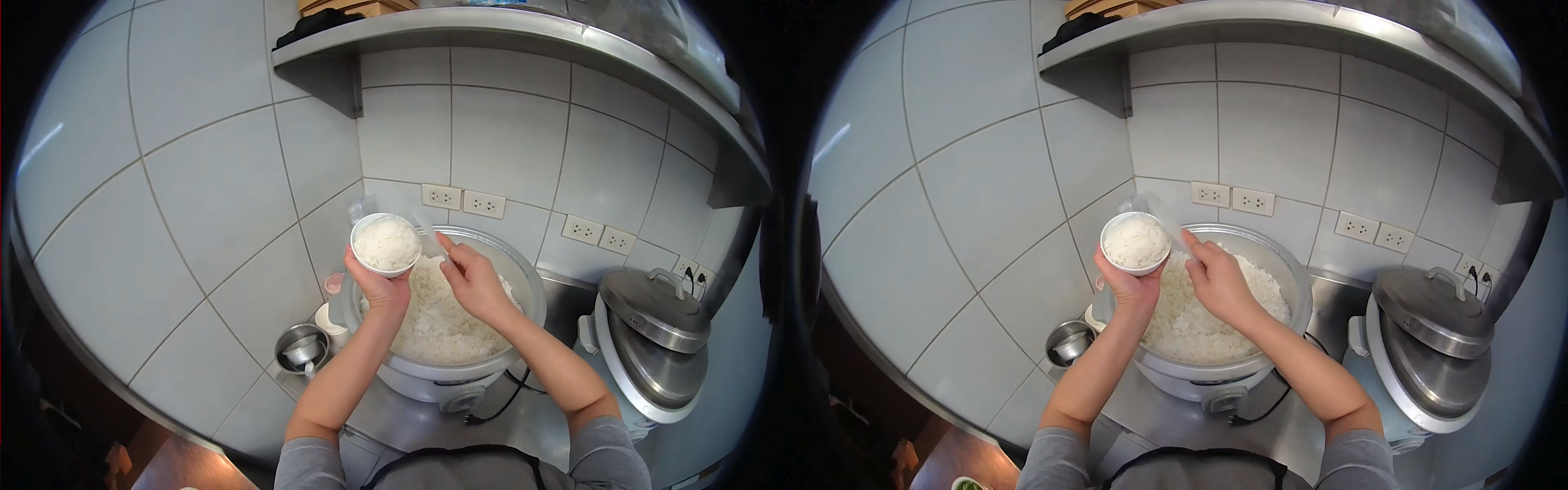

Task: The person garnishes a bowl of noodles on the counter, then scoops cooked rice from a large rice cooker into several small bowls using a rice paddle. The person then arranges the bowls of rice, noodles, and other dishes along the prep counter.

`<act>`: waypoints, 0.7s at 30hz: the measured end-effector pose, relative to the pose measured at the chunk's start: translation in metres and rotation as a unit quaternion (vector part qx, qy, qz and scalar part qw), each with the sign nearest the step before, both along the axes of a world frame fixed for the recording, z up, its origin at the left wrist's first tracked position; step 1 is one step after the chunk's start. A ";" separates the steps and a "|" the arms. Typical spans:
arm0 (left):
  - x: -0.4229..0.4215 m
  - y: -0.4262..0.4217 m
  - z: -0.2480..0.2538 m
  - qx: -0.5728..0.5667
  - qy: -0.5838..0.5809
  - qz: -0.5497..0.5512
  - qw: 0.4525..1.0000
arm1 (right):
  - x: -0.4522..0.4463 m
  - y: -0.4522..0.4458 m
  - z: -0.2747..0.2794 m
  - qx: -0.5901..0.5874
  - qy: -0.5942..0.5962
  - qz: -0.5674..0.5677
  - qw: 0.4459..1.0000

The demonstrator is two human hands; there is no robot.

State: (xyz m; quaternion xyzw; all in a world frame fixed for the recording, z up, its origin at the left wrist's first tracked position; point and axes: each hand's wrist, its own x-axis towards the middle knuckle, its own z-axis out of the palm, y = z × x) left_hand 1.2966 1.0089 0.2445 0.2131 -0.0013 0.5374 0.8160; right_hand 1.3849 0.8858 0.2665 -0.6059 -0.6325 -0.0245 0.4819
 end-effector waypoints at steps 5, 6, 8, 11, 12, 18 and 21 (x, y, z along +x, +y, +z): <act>-0.010 -0.023 -0.010 -0.047 0.010 0.055 0.997 | -0.018 -0.013 -0.013 0.017 -0.051 0.065 0.996; -0.019 -0.028 -0.013 -0.046 0.008 0.055 0.997 | -0.014 -0.014 -0.013 0.024 -0.048 0.091 0.994; -0.044 -0.045 -0.015 -0.021 -0.001 0.016 1.000 | -0.018 -0.035 0.000 -0.082 0.140 0.118 0.980; -0.093 -0.079 -0.021 -0.016 -0.006 -0.014 1.000 | -0.022 -0.059 0.006 -0.138 0.333 0.150 0.921; -0.111 -0.092 -0.027 -0.012 -0.004 -0.008 1.000 | -0.026 -0.062 0.002 -0.133 0.357 0.162 0.910; -0.223 -0.161 -0.096 -0.100 -0.006 0.114 0.988 | -0.065 -0.074 -0.018 -0.203 0.356 0.258 0.875; -0.272 -0.193 -0.148 -0.128 0.012 0.215 0.968 | -0.082 -0.073 -0.031 -0.213 0.358 0.286 0.863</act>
